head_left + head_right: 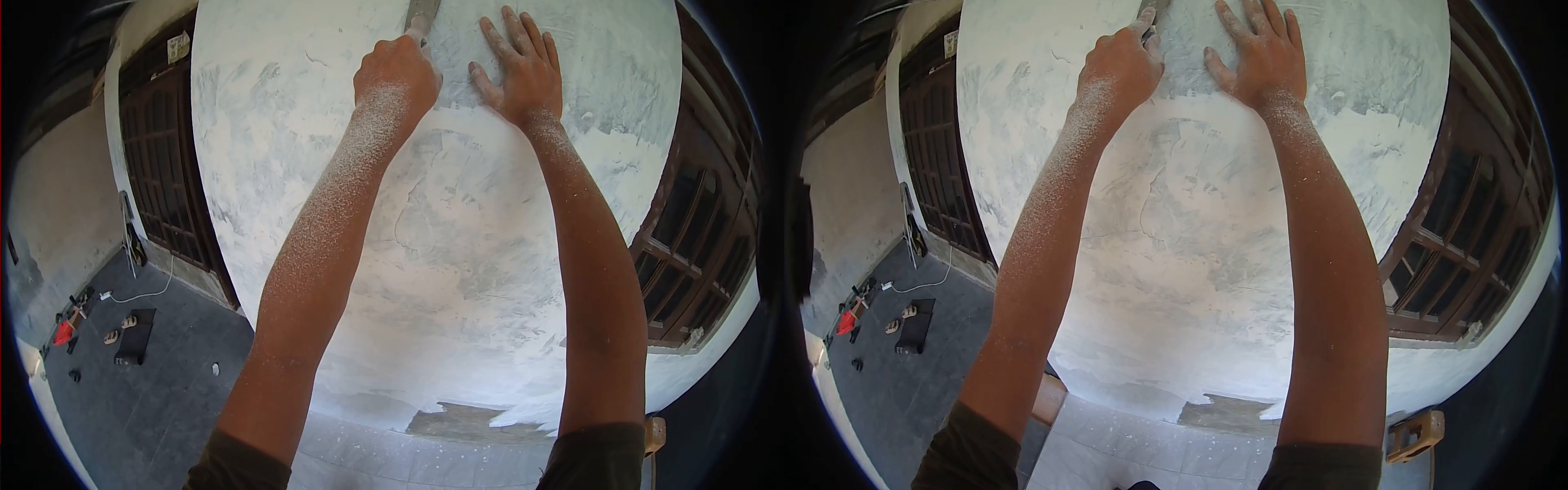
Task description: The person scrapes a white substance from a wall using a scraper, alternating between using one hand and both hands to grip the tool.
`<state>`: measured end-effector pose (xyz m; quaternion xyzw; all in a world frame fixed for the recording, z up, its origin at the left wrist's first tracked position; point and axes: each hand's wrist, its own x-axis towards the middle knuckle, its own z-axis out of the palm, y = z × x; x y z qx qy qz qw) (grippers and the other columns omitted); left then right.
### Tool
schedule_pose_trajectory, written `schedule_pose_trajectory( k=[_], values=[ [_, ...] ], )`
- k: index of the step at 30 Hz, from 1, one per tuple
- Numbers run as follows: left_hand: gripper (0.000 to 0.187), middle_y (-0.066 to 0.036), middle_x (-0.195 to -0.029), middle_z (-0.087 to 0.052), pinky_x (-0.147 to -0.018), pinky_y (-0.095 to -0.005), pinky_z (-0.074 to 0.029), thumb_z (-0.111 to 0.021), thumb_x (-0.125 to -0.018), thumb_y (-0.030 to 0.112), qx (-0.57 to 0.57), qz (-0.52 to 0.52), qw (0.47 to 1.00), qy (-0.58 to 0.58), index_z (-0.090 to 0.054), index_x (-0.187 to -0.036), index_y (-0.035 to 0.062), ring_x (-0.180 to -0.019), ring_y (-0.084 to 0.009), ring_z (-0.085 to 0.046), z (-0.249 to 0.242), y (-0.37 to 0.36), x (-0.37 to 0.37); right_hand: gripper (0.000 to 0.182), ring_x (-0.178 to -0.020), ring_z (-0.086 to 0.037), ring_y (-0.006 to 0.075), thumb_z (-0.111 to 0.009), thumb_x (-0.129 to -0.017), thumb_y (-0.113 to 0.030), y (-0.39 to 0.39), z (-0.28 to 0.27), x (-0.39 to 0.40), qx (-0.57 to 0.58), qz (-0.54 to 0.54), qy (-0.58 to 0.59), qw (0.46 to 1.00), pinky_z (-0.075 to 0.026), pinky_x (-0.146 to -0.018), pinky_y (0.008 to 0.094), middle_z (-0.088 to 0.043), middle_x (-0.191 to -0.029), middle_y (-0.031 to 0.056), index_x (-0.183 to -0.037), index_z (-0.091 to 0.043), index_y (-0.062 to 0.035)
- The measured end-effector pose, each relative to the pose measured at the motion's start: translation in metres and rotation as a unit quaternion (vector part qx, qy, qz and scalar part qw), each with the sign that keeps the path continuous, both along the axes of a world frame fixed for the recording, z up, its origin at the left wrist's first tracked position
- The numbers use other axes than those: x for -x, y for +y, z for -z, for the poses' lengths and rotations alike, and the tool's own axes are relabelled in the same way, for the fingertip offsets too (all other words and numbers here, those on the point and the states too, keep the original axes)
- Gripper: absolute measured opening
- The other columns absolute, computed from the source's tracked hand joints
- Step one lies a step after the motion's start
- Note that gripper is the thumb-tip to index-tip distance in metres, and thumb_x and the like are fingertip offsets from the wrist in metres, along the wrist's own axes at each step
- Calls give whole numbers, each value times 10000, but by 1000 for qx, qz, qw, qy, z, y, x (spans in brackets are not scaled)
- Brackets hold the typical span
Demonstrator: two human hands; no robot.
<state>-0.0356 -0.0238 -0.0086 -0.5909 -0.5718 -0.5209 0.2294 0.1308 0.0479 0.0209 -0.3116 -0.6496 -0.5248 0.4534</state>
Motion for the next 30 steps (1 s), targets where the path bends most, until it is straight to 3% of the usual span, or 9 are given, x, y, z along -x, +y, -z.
schedule_pose_trajectory(
  k=[2,9,11,16,18,23,25,27,30],
  values=[
    [457,-198,-1043,-704,-890,-465,-564,-537,-979,261,-16,-10,1000,-14,-511,-1419,142,-993,-343,-698,10,7,0,664,-1477,-226,328,-610,-860,-398,2,-1,-1,2,-6,-1,1000,-154,-1212,472,-285,-1587,153,-1448,-464,-129],
    [463,-196,-1048,-705,-882,-463,-568,-540,-971,250,6,-26,1000,10,-509,-1419,135,-986,-345,-700,-15,8,5,671,-1482,-211,321,-610,-859,-408,0,0,0,14,-1,2,1000,-146,-1216,469,-277,-1589,158,-1450,-460,-129],
    [506,-192,-1078,-683,-873,-422,-571,-535,-944,165,29,-17,999,21,-469,-1439,81,-1040,-311,-682,-12,-4,4,676,-1482,-211,321,-611,-858,-409,2,-1,-1,12,4,-1,1000,-145,-1216,469,-275,-1589,159,-1453,-456,-128],
    [444,-198,-1056,-701,-858,-462,-574,-549,-971,259,-20,-19,1000,9,-535,-1392,118,-944,-345,-710,7,13,4,687,-1484,-205,320,-614,-858,-409,7,-3,-1,11,17,-1,1000,-142,-1216,468,-267,-1592,157,-1460,-445,-123],
    [442,-197,-1051,-702,-856,-461,-574,-548,-973,261,-20,-11,1000,10,-536,-1392,119,-941,-343,-710,0,11,5,682,-1466,-284,262,-656,-845,-510,28,-5,-5,-105,12,-19,994,-173,-1211,488,-363,-1563,50,-1466,-444,-324],
    [422,-191,-1063,-704,-860,-465,-573,-544,-977,267,-69,-3,998,4,-557,-1377,134,-946,-344,-709,0,12,6,675,-1465,-286,263,-648,-847,-515,37,-5,-9,-112,-4,-21,994,-174,-1213,478,-359,-1565,48,-1464,-446,-328],
    [425,-191,-1077,-699,-864,-465,-572,-549,-974,270,-31,-1,1000,1,-556,-1377,135,-962,-349,-704,11,10,4,673,-1465,-287,263,-648,-847,-514,21,-3,-5,-110,-1,-19,994,-175,-1213,475,-360,-1565,47,-1463,-448,-329],
    [427,-192,-1090,-694,-867,-465,-570,-554,-971,273,4,1,1000,-2,-556,-1376,137,-978,-355,-699,9,9,4,691,-1484,-204,321,-614,-858,-413,-6,1,1,21,13,1,1000,-144,-1216,469,-268,-1592,157,-1460,-443,-120],
    [450,-195,-1082,-695,-875,-461,-569,-564,-966,273,-31,-2,999,-6,-535,-1396,143,-997,-361,-692,-9,11,5,689,-1484,-205,320,-615,-859,-411,1,-1,-1,3,8,-8,1000,-144,-1217,469,-271,-1590,156,-1458,-446,-118]
  ],
)
